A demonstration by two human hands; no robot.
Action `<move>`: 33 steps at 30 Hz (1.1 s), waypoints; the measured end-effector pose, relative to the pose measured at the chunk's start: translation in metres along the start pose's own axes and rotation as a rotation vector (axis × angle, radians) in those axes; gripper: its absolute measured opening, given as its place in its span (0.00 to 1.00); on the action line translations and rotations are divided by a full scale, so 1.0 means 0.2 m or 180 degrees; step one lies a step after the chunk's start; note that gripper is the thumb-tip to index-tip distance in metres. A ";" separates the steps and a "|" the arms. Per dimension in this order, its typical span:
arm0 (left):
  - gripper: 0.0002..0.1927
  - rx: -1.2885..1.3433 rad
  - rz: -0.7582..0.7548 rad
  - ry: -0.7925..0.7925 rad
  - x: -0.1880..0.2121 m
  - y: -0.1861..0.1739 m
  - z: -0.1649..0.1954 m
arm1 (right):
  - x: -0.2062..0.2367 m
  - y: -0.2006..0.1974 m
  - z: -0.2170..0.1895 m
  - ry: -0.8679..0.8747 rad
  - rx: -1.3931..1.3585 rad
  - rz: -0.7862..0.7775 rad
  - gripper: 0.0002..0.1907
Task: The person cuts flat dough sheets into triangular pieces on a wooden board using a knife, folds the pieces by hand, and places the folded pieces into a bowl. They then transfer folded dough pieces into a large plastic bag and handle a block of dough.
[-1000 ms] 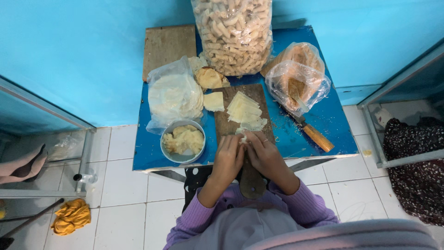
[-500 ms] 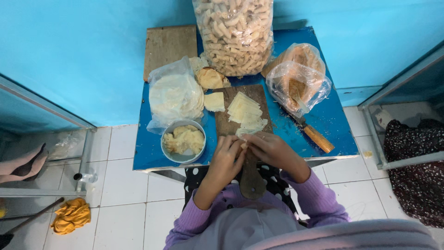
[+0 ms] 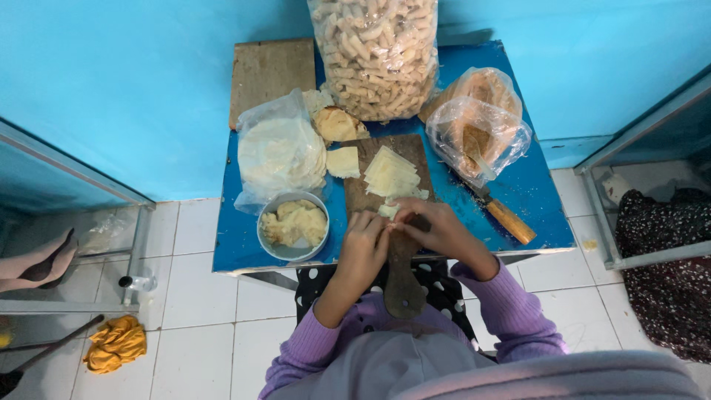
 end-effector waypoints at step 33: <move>0.06 -0.0194 0.0011 0.0037 -0.01 0.00 -0.04 | -0.10 0.00 -0.01 -0.0279 0.0720 -0.0166 0.29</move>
Point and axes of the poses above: each hand's wrist, its own x-axis away from the middle knuckle, its own y-axis out of the palm, z = x × y, the point moved 1 cm from there along -x, towards the middle knuckle, and after that the axes turned 1 degree about y, right-handed, at the moved point
